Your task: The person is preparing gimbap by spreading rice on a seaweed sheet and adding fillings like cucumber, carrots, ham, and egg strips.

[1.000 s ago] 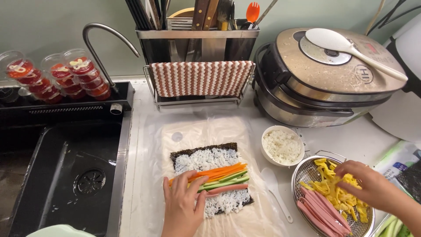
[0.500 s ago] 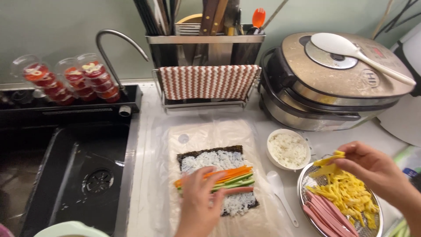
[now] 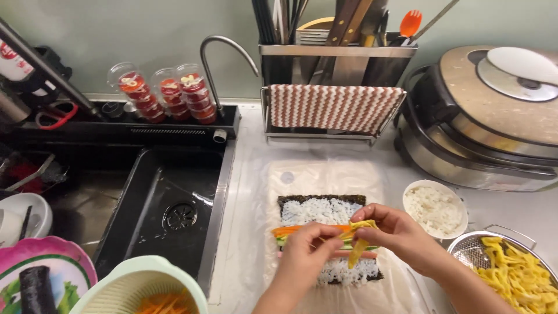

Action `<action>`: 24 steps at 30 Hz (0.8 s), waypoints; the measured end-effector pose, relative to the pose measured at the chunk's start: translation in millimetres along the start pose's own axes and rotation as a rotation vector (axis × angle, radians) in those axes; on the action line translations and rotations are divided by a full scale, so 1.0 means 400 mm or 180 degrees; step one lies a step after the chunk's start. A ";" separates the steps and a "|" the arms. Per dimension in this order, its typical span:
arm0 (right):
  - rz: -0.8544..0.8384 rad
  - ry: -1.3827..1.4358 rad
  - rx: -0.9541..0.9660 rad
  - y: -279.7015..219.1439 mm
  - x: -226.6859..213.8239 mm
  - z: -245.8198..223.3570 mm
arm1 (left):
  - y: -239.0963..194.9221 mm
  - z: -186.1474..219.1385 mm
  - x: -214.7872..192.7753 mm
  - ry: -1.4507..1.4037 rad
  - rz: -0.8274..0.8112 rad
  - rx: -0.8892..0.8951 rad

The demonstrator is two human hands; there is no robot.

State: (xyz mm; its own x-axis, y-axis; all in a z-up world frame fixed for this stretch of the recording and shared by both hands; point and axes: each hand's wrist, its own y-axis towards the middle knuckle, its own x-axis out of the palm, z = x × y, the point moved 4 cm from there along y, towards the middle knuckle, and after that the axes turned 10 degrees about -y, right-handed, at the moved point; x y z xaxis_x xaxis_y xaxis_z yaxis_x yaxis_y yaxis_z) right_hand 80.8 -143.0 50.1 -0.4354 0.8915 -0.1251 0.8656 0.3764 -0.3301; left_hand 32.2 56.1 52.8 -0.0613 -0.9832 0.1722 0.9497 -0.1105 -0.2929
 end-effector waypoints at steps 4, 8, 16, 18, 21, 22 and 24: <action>0.0009 0.0347 0.0336 0.038 0.031 0.025 | 0.036 -0.037 -0.052 0.0087 0.0184 0.0596; 0.0042 -0.0506 0.0400 0.058 0.031 0.015 | 0.049 -0.025 -0.075 0.0825 0.0204 0.0858; 0.0449 -0.1846 0.0167 0.093 0.015 0.088 | 0.083 -0.126 -0.080 0.1932 0.0071 0.1447; 0.0538 -0.1613 0.0077 0.095 0.008 0.106 | 0.078 -0.125 -0.072 0.2193 0.0051 0.1922; 0.0699 -0.1979 0.0277 0.078 -0.013 0.092 | 0.072 -0.121 -0.069 0.2256 0.0053 0.2040; 0.0706 -0.1977 0.0283 0.078 -0.024 0.100 | 0.073 -0.120 -0.067 0.2254 0.0043 0.2040; 0.0661 -0.2088 0.0163 0.078 -0.040 0.110 | 0.070 -0.115 -0.066 0.2343 0.0070 0.2078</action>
State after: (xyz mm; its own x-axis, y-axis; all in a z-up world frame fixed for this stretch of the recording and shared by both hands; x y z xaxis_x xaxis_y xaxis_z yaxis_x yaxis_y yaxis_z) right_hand 103.9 -156.7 0.5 -0.3352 0.6011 -0.7254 0.9416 0.1875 -0.2798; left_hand 46.1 72.3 -3.2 -0.0071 -0.8537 -0.5207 0.9225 -0.2066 0.3261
